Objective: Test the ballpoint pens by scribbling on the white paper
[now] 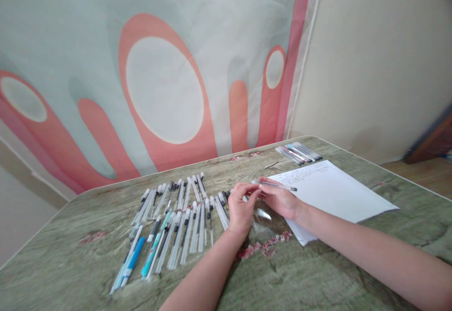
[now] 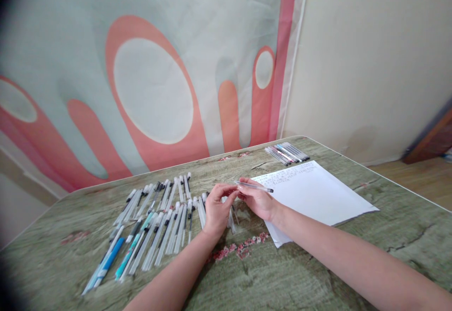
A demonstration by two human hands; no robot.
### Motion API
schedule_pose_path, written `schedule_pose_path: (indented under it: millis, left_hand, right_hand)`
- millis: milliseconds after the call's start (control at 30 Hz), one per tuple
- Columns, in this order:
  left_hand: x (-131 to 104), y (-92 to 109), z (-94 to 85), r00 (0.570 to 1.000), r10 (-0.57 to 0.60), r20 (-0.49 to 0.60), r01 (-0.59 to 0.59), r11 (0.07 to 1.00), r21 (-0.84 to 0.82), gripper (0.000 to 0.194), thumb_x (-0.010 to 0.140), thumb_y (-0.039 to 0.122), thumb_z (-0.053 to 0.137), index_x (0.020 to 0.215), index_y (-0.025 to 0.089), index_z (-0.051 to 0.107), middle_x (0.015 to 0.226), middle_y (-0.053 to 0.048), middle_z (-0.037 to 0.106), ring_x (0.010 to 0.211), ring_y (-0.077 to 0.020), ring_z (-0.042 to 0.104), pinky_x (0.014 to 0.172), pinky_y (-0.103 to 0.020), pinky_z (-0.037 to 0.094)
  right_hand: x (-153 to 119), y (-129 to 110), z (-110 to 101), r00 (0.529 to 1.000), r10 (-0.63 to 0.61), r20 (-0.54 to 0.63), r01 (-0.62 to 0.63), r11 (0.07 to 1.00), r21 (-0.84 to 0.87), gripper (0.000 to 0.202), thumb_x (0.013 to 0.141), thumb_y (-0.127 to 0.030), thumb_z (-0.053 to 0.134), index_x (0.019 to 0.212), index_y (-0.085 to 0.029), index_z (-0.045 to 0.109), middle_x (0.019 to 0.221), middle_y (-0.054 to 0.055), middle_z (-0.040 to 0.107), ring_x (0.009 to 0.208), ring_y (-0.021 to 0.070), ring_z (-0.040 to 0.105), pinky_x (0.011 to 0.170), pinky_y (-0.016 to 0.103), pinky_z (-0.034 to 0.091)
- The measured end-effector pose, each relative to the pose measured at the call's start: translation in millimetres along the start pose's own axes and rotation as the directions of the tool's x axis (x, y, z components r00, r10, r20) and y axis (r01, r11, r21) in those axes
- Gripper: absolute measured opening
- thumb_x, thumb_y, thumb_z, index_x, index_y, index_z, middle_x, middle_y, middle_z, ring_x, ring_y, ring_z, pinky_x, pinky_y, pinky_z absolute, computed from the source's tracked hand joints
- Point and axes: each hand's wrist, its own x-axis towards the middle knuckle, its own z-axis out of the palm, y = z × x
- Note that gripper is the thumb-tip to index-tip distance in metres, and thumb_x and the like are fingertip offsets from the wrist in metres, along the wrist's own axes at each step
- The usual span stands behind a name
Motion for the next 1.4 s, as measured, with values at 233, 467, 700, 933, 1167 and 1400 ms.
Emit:
schedule_pose_path:
  millis: [233,467,700,933,1167,1400]
  left_hand:
    - [1,4,-1.5,0.998,0.055,-0.006,-0.055,0.998,-0.016,0.014,0.076,0.027,0.058,0.082,0.021,0.069,0.076,-0.003,0.060,0.073,-0.0138,0.055,0.069,-0.029,0.044]
    - [1,4,-2.9,0.997,0.071,0.006,-0.071,0.997,0.002,0.014,0.077,0.026,0.057,0.082,0.020,0.068,0.076,-0.003,0.060,0.073,-0.0135,0.055,0.068,-0.027,0.044]
    - [1,10,-3.4,0.999,0.030,0.033,-0.032,0.998,0.049,0.013,0.078,0.026,0.055,0.078,0.019,0.065,0.078,-0.003,0.059,0.076,-0.0132,0.053,0.072,-0.027,0.041]
    - [9,2,3.1,0.834,-0.536,0.131,0.468,0.561,-0.682,0.021,0.070,0.034,0.064,0.077,0.016,0.057,0.071,0.002,0.056,0.063,-0.0057,0.052,0.058,-0.017,0.039]
    - [14,-3,-4.3,0.734,-0.582,0.350,0.525,0.159,-0.836,0.016,0.067,0.021,0.068,0.075,0.013,0.056,0.064,0.004,0.053,0.051,-0.0008,0.047,0.050,-0.011,0.039]
    - [12,-6,-3.6,0.705,-0.556,0.440,0.572,0.080,-0.816,0.009,0.073,0.017,0.063,0.078,0.012,0.057,0.070,0.001,0.056,0.056,-0.0017,0.051,0.054,-0.011,0.044]
  right_hand:
    - [-1,-1,-3,1.000,0.006,0.013,-0.006,0.998,-0.057,0.025,0.063,-0.017,0.069,0.086,-0.022,0.060,0.079,-0.001,0.065,0.075,0.0144,0.060,0.076,0.033,0.044]
    - [-2,-1,-4,1.000,0.015,0.011,-0.015,0.999,-0.044,0.025,0.064,-0.017,0.068,0.086,-0.023,0.059,0.080,-0.002,0.065,0.077,0.0144,0.059,0.077,0.033,0.044]
    - [-1,4,-6,1.000,0.016,0.023,-0.014,0.997,-0.080,0.026,0.064,-0.019,0.069,0.087,-0.023,0.056,0.086,-0.001,0.065,0.082,0.0151,0.060,0.078,0.033,0.043]
    - [-9,-5,6,0.927,-0.375,0.027,0.291,0.671,-0.682,0.026,0.083,-0.040,0.047,0.102,-0.024,0.055,0.088,0.003,0.062,0.088,0.0183,0.056,0.080,0.035,0.043]
    - [-29,-10,15,0.659,-0.497,0.565,0.640,-0.025,-0.768,0.035,0.086,-0.031,0.040,0.119,-0.026,0.049,0.099,0.008,0.049,0.093,0.0215,0.050,0.082,0.038,0.044]
    - [-27,-4,13,0.578,-0.493,0.650,0.698,-0.113,-0.707,0.036,0.082,-0.017,0.042,0.116,-0.026,0.048,0.099,0.008,0.053,0.090,0.0204,0.053,0.078,0.038,0.047]
